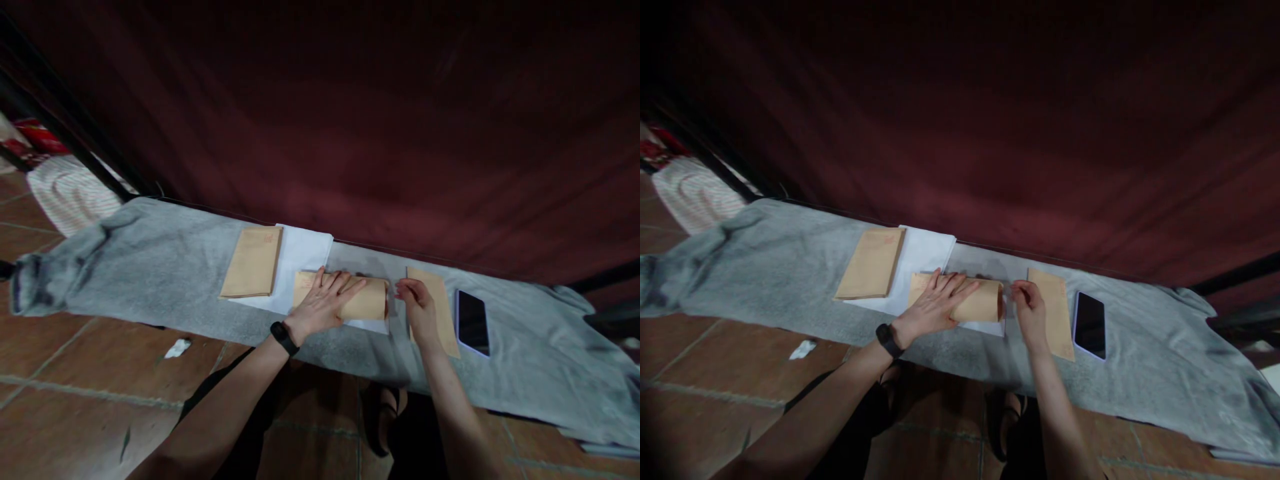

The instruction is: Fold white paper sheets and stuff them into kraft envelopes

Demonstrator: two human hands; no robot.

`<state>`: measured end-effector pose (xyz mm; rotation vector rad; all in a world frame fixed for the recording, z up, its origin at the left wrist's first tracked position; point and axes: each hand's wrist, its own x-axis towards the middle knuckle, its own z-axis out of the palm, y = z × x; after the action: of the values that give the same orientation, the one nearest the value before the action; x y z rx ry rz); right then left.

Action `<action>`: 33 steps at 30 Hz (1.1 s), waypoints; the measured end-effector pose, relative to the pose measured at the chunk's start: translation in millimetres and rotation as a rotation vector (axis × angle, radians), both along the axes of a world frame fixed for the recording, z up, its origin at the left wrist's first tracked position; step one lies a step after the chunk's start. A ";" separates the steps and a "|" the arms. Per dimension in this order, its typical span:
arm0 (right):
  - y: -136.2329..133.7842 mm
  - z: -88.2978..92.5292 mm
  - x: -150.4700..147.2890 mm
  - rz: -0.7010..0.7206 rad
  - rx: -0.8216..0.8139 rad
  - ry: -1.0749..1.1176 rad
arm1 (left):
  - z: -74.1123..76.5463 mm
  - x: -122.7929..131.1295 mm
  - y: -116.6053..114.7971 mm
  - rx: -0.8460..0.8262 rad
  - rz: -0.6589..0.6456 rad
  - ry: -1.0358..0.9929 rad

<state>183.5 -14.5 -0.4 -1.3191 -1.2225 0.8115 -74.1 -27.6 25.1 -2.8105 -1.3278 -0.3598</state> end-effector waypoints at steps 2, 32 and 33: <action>-3.2 5.0 0.5 0.056 -0.048 0.085 | -2.0 0.2 1.6 -0.003 -0.005 -0.007; -25.3 21.2 22.0 0.867 -0.602 -0.135 | 4.7 17.3 -18.4 -0.055 -0.214 0.042; -25.5 20.1 23.0 0.864 -0.594 -0.113 | 4.4 17.0 -19.2 -0.058 -0.210 0.037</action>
<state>206.5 -40.0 19.7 -1.2747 -1.7504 1.8404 -57.1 -46.8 29.5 -2.9974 -1.0559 -0.2752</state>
